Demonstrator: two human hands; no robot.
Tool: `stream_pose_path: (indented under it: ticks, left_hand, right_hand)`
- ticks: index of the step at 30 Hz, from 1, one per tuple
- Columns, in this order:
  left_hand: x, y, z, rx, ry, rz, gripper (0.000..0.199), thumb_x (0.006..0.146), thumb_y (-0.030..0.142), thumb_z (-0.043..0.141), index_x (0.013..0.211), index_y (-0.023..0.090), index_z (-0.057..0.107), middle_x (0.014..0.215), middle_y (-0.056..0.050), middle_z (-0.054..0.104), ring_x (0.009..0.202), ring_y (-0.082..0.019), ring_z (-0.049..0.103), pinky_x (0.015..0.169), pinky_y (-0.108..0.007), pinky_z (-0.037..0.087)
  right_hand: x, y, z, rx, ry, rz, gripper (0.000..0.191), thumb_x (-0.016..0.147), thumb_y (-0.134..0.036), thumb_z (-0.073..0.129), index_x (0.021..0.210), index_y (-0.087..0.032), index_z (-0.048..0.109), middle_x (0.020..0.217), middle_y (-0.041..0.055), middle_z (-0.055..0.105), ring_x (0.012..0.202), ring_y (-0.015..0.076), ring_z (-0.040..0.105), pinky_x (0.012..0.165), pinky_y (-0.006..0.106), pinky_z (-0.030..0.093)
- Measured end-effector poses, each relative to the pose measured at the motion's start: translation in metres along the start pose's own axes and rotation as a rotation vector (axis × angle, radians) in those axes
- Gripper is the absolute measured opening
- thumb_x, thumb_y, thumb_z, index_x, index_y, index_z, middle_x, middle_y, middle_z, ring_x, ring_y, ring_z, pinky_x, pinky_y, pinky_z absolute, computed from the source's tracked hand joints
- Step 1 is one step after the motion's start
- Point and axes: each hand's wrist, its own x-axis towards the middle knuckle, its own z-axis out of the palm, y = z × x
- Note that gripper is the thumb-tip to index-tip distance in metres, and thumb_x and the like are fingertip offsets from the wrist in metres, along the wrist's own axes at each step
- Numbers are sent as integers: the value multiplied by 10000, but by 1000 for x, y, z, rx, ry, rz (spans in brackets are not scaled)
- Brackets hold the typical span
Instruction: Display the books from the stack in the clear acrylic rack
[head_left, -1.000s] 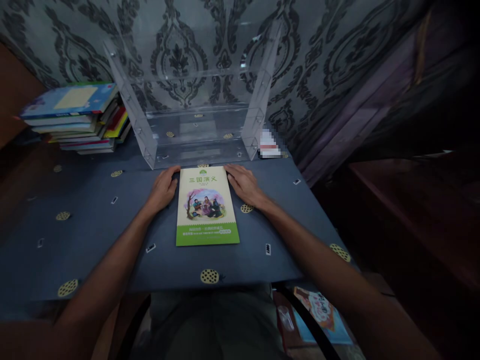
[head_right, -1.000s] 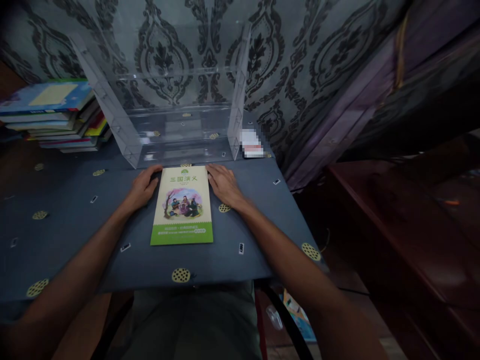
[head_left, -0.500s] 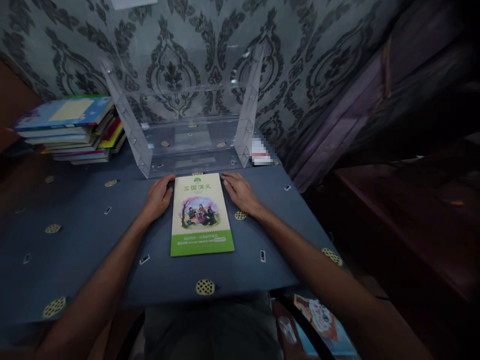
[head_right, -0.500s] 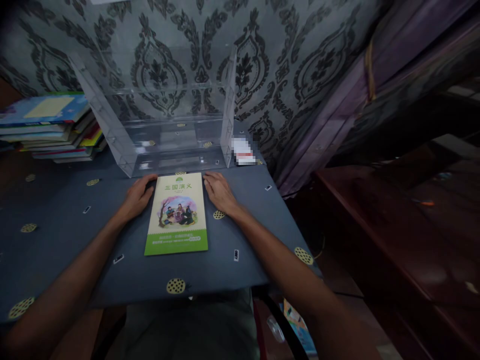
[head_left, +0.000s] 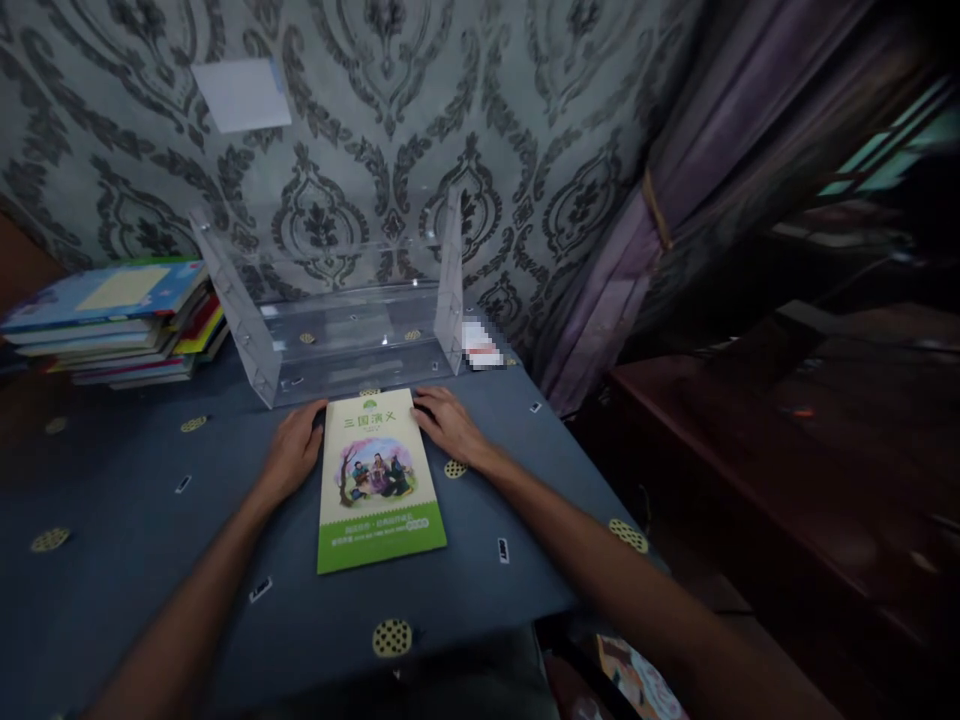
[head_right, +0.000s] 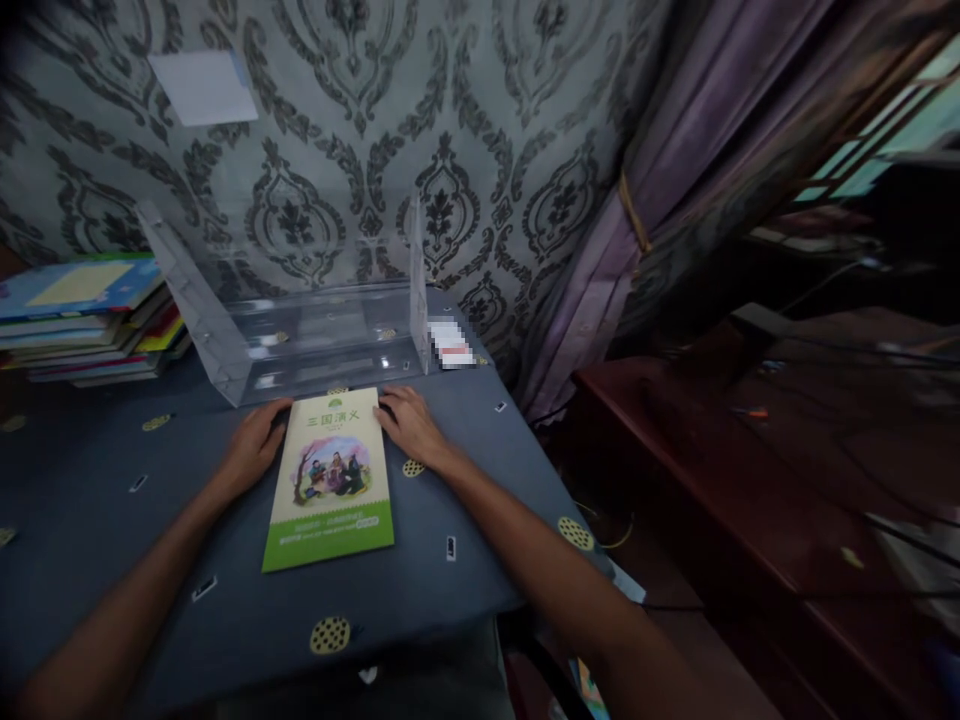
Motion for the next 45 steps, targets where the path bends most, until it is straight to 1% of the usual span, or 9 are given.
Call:
stream_pose_path:
  ticks: [13, 20, 25, 31, 34, 36, 38, 41, 45]
  left_hand:
    - [-2, -2, 6, 19, 5, 18, 441, 913, 279, 387, 1306, 211, 576, 1308, -151, 660, 1253, -344, 582, 1059, -559, 450]
    - [-7, -1, 12, -88, 23, -73, 461, 893, 336, 430, 1306, 216, 597, 1391, -169, 617, 1368, -378, 503, 1108, -584, 407]
    - [-4, 11, 8, -301, 32, -153, 465, 897, 438, 449, 1271, 224, 623, 1350, -125, 658, 1293, -325, 585, 1112, -509, 440]
    - [-3, 23, -3, -747, 50, -349, 559, 778, 547, 662, 1245, 242, 625, 1377, -103, 650, 1329, -328, 564, 1104, -456, 475]
    - [-6, 31, -2, -971, 87, -525, 647, 731, 469, 745, 1323, 283, 560, 1494, -94, 554, 1331, -327, 567, 1000, -410, 562]
    - [-7, 36, 0, -1067, 116, -624, 702, 717, 388, 755, 1367, 277, 514, 1485, -113, 559, 1254, -324, 631, 912, -392, 609]
    - [-7, 42, 2, -1130, 99, -683, 706, 702, 315, 752, 1361, 230, 512, 1346, -137, 663, 1133, -321, 701, 845, -392, 633]
    - [-6, 49, -1, -1216, -23, -723, 597, 695, 245, 750, 1263, 161, 586, 1122, -139, 758, 1032, -331, 738, 808, -410, 647]
    - [-4, 60, -10, -1324, -83, -794, 475, 732, 155, 718, 1199, 138, 631, 1075, -141, 774, 1031, -327, 740, 824, -408, 649]
  right_hand:
    - [0, -5, -3, 6, 35, 13, 303, 939, -300, 623, 1181, -139, 712, 1336, 177, 658, 1278, 309, 579, 1070, 493, 448]
    - [-5, -13, -7, -60, 11, 3, 332, 951, -287, 600, 1212, -105, 695, 1355, 188, 643, 1281, 309, 565, 1088, 465, 435]
    - [-7, -21, -7, -98, 13, 8, 352, 955, -288, 578, 1248, -114, 666, 1337, 186, 649, 1257, 308, 568, 1069, 471, 441]
    - [-8, -25, -6, -121, -10, 20, 352, 956, -291, 569, 1245, -107, 654, 1353, 185, 632, 1258, 302, 559, 1077, 452, 428]
    - [-8, -25, -8, -106, -5, 22, 353, 953, -280, 577, 1245, -95, 650, 1346, 187, 636, 1257, 307, 558, 1077, 451, 431]
    - [-8, -25, -8, -98, -4, 19, 347, 952, -274, 583, 1236, -88, 652, 1336, 191, 640, 1255, 311, 560, 1074, 454, 436]
    - [-8, -25, -9, -100, -9, 12, 331, 950, -274, 591, 1217, -91, 661, 1329, 194, 643, 1248, 314, 568, 1071, 460, 439]
    - [-8, -25, -9, -106, -15, 1, 308, 949, -276, 596, 1188, -98, 674, 1333, 195, 640, 1246, 317, 571, 1072, 467, 440]
    - [-9, -24, -7, -95, -2, -12, 312, 956, -284, 586, 1196, -102, 669, 1323, 186, 645, 1240, 302, 568, 1072, 448, 437]
